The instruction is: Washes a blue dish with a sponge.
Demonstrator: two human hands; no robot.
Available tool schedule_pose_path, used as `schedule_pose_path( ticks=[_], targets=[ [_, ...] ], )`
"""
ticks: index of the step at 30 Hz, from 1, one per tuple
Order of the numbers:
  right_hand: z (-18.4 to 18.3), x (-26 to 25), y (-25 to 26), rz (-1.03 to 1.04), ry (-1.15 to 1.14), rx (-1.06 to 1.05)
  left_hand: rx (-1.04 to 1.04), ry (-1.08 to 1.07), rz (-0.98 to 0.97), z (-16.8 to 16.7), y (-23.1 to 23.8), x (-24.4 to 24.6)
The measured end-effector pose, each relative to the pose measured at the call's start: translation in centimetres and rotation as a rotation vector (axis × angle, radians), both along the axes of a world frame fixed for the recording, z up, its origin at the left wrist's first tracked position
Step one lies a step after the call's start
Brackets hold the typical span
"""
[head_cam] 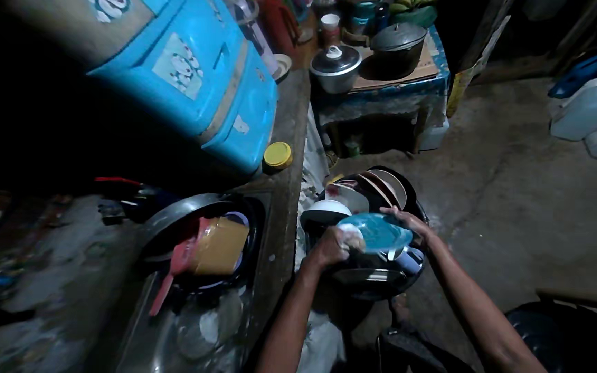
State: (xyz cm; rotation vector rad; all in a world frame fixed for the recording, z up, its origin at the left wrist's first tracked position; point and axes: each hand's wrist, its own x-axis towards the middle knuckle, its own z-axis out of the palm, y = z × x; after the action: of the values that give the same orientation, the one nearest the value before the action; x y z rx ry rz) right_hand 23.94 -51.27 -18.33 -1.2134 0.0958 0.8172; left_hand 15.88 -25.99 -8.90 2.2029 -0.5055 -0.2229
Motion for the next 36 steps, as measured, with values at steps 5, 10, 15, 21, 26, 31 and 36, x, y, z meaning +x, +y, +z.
schedule_pose_path(
  ticks=[5, 10, 15, 21, 26, 31, 36],
  targets=[
    [-0.3, -2.0, 2.4, -0.248, -0.106, 0.164, -0.515, 0.216, 0.662, -1.3, 0.8, 3.7],
    [2.3, -2.1, 4.5, -0.480, -0.192, -0.010, -0.449, -0.034, 0.912, -8.1, -0.6, 5.0],
    [2.6, -0.7, 6.2, -0.711, -0.117, -0.142, -0.102, -0.295, 0.933, -10.7, -5.1, 1.1],
    [3.3, -1.0, 8.4, -0.527, -0.190, -0.275, 0.005, -0.552, 0.576, -9.2, -10.2, 0.9],
    [4.4, -3.2, 8.4, -0.388, -0.394, -0.315, -0.013, -0.254, 0.615, -5.9, -4.5, 6.5],
    [3.5, -3.2, 8.0, -0.437, -0.491, -0.197, -0.037, -0.301, 0.676, -7.1, -4.7, 4.3],
    [3.7, -4.0, 7.4, -0.390, -0.558, -0.199, 0.110, -0.339, 0.715, -6.8, -4.2, 3.9]
  ],
)
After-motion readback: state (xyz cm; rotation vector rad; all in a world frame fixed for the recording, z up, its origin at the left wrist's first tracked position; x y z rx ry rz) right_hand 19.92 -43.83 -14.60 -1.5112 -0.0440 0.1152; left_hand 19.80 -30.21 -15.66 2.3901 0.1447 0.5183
